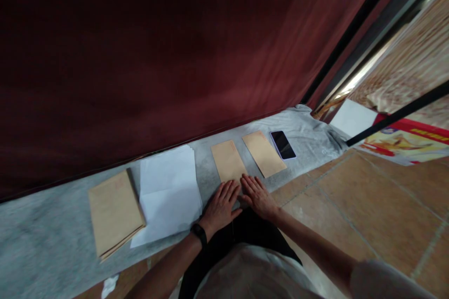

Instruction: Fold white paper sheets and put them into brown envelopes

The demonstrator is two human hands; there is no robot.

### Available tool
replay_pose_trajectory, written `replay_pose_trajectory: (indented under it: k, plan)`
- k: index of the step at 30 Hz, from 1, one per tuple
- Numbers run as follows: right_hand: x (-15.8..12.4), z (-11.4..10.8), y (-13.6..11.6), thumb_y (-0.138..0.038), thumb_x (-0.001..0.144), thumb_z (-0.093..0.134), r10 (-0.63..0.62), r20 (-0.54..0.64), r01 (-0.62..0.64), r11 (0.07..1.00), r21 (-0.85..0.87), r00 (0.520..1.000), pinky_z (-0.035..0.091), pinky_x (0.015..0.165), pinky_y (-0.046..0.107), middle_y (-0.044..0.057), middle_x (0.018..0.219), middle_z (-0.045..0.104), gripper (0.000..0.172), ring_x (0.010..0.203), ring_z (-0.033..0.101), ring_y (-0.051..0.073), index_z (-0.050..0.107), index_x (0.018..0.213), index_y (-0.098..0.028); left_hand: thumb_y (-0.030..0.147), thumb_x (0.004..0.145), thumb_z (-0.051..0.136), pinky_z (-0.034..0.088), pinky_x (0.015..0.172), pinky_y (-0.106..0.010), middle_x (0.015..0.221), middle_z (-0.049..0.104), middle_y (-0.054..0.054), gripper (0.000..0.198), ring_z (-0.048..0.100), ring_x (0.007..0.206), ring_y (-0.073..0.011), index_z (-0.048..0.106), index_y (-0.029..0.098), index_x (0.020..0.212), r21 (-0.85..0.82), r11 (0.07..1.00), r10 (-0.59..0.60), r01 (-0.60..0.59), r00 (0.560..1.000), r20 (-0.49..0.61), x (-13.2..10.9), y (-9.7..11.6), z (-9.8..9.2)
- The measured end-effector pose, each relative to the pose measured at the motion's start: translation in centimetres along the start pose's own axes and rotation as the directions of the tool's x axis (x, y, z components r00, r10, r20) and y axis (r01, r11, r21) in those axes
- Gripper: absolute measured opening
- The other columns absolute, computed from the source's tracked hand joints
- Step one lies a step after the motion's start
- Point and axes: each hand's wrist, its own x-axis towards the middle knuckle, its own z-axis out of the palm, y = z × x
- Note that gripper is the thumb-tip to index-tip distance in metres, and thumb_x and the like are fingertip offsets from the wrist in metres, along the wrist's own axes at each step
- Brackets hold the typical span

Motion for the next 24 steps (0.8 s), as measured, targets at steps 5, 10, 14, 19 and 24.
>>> replay_pose_trajectory:
  k: [5,10,14,19,24]
  plan:
    - [-1.1,-0.1,-1.3,-0.044,0.104,0.043,0.002,-0.01,-0.002,1.0,0.001,1.0,0.027,0.123,0.05,0.011,0.162,0.032,0.066,0.149,0.033,0.026,0.023,0.16,-0.016,0.059,0.097,0.045,0.019,0.126,-0.047,0.164,0.032,-0.012,0.074,0.024,0.153,-0.0265,0.032,0.016,0.156,-0.001,1.0,0.014,-0.014,1.0,-0.006,0.1,-0.1,0.1]
    - [-1.2,0.0,-1.4,-0.039,0.103,0.046,0.009,-0.042,-0.009,1.0,0.013,0.999,0.03,0.121,0.05,0.011,0.16,0.037,0.061,0.148,0.036,0.025,0.03,0.158,-0.017,0.059,0.097,0.044,0.021,0.125,-0.047,0.163,0.032,-0.012,0.073,0.026,0.152,-0.0263,0.034,0.016,0.155,-0.017,1.0,0.021,-0.022,1.0,-0.017,0.0,-0.2,0.0]
    - [-1.1,0.0,-1.3,-0.036,0.102,0.046,0.011,-0.046,-0.01,1.0,0.021,0.999,0.031,0.121,0.05,0.012,0.159,0.038,0.06,0.147,0.038,0.025,0.031,0.157,-0.017,0.049,0.101,0.04,0.025,0.124,-0.045,0.16,0.039,-0.011,0.06,0.033,0.149,-0.0238,0.04,0.017,0.152,-0.049,0.999,0.007,-0.008,1.0,-0.023,0.4,-0.2,0.0]
    - [-1.1,0.1,-1.3,-0.037,0.103,0.046,0.017,-0.031,-0.016,0.999,0.032,0.999,0.029,0.121,0.051,0.012,0.16,0.038,0.057,0.147,0.037,0.027,0.037,0.155,-0.016,0.035,0.105,0.03,0.025,0.123,-0.043,0.158,0.044,-0.009,0.051,0.034,0.148,-0.0217,0.045,0.016,0.149,-0.1,0.988,-0.122,0.119,0.992,-0.023,3.6,-0.2,1.0]
    - [-1.2,0.2,-1.3,-0.038,0.103,0.048,0.024,-0.028,-0.024,1.0,0.019,0.999,0.029,0.12,0.053,0.013,0.156,0.045,0.05,0.145,0.039,0.029,0.048,0.149,-0.019,0.035,0.104,0.03,0.017,0.125,-0.048,0.16,0.041,-0.007,0.054,0.027,0.152,-0.0232,0.038,0.019,0.154,-0.136,0.971,-0.204,0.197,0.978,-0.044,8.6,-1.1,2.4]
